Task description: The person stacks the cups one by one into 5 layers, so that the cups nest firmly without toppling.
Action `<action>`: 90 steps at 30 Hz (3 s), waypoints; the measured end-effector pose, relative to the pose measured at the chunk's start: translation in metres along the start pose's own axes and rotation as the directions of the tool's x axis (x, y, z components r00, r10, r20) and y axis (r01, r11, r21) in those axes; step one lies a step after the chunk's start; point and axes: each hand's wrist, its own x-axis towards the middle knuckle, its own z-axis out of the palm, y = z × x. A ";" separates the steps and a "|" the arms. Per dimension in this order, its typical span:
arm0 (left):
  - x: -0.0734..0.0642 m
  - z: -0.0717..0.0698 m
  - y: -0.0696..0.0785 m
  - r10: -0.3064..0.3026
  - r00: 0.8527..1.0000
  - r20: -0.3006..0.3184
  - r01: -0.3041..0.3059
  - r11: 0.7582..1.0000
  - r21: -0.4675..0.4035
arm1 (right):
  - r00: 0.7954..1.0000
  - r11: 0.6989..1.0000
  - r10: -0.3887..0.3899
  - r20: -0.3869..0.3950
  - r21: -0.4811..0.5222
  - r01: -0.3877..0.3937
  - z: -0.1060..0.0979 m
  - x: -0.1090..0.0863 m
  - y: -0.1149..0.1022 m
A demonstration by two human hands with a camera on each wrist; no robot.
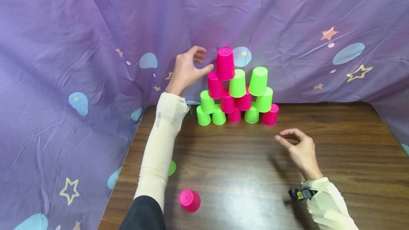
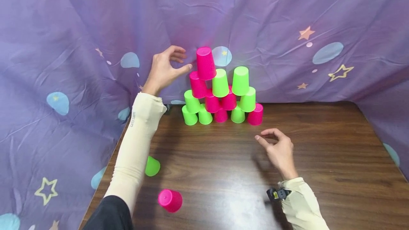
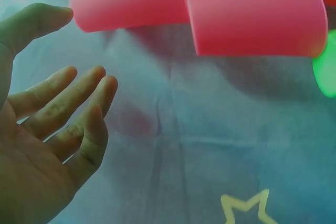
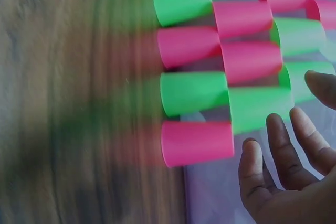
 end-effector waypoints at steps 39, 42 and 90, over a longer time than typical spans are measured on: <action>-0.231 -0.034 -0.108 -0.263 0.928 0.263 0.233 0.962 0.138 | 0.525 0.821 -0.518 0.675 0.220 0.527 0.148 -0.107 -0.070; -0.243 -0.032 -0.113 -0.324 0.897 0.301 0.290 0.945 0.155 | 0.467 0.784 -0.539 0.701 0.215 0.583 0.156 -0.115 -0.075; -0.302 0.012 -0.137 -0.548 0.830 0.105 0.551 0.834 0.004 | 0.555 0.819 -0.526 0.645 0.209 0.534 0.174 -0.122 -0.058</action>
